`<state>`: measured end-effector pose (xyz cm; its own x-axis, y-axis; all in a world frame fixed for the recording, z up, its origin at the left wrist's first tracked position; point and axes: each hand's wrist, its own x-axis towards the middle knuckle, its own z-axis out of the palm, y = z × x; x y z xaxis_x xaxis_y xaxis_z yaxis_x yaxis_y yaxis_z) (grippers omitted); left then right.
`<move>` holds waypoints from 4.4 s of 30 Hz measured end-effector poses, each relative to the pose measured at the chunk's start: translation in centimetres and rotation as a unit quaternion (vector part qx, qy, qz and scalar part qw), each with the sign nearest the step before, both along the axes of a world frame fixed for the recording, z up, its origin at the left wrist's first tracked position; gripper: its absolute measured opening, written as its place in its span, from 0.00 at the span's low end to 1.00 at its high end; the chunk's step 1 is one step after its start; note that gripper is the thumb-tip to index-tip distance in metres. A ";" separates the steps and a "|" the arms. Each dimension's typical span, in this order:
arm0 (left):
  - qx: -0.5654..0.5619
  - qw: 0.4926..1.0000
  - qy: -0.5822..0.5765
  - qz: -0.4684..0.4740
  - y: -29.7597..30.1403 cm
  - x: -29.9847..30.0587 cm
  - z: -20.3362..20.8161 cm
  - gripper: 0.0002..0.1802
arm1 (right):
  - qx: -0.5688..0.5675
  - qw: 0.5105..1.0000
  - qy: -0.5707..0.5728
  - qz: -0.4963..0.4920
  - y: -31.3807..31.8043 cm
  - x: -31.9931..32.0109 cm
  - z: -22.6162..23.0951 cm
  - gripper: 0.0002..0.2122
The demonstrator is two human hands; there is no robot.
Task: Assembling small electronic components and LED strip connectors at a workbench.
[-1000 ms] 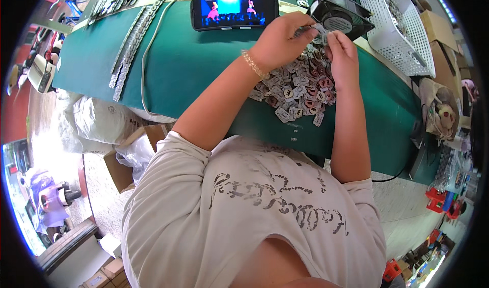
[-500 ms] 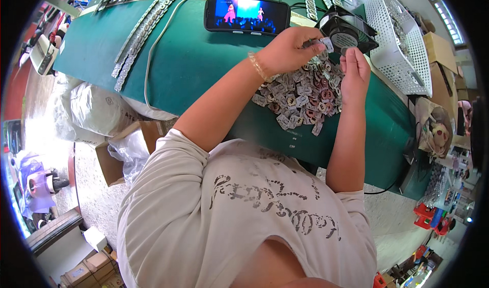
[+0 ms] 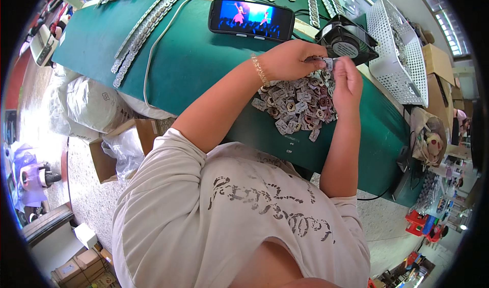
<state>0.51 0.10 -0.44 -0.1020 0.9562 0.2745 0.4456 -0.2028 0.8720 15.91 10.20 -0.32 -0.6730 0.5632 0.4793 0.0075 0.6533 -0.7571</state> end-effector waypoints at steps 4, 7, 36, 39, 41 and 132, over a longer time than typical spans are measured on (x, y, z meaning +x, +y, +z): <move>0.013 0.999 0.033 -0.007 0.0 -0.3 -0.1 0.12 | -0.010 0.998 -0.063 0.008 0.0 0.1 0.0 0.09; 0.021 0.999 0.030 -0.008 0.0 -0.3 -0.2 0.13 | -0.022 0.998 -0.051 0.018 -0.2 -0.1 -0.1 0.09; -0.012 0.972 -0.187 -0.144 0.2 -0.7 -0.2 0.11 | -0.328 0.937 0.066 0.097 -0.2 0.3 0.5 0.10; -0.014 0.966 -0.202 -0.158 0.2 -0.7 -0.2 0.11 | -0.351 0.928 0.075 0.094 -0.1 0.3 0.4 0.10; -0.012 0.963 -0.213 -0.165 0.3 -0.7 -0.3 0.11 | -0.352 0.929 0.072 0.094 -0.1 0.3 0.5 0.10; 0.111 0.959 0.187 0.180 1.6 2.0 -1.6 0.09 | -0.440 0.895 0.066 -0.020 0.6 -1.0 -0.3 0.10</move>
